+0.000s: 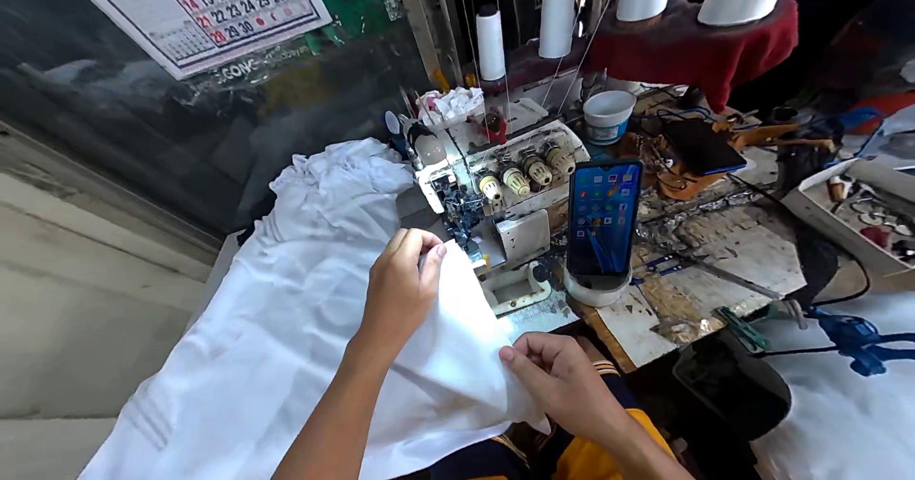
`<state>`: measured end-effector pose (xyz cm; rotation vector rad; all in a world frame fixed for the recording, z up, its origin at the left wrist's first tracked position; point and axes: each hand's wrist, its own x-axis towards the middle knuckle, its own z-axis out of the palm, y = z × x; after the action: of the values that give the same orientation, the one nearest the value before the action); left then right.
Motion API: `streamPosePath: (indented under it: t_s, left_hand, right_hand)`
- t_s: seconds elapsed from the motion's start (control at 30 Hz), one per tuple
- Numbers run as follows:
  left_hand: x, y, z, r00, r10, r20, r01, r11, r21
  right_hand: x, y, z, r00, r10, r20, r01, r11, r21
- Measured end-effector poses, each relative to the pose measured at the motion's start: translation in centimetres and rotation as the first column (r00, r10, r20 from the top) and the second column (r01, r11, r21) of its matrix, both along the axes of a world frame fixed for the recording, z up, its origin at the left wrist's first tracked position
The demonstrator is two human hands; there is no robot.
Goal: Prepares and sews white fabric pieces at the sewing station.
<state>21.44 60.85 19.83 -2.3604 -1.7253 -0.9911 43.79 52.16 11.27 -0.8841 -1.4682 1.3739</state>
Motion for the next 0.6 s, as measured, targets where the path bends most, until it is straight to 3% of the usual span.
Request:
streamPosePath:
  t_s: [0.27, 0.6]
  left_hand:
    - [-0.14, -0.51, 0.03, 0.998, -0.010, -0.057, 0.007, 0.998, -0.058]
    - [0.76, -0.02, 0.50, 0.993, 0.023, -0.120, -0.034, 0.996, -0.087]
  right_hand:
    - [0.09, -0.72, -0.32, 0.997, 0.078, 0.001, -0.078, 0.997, -0.004]
    - [-0.43, -0.20, -0.34, 1.000, 0.008, 0.001, -0.008, 0.999, 0.038]
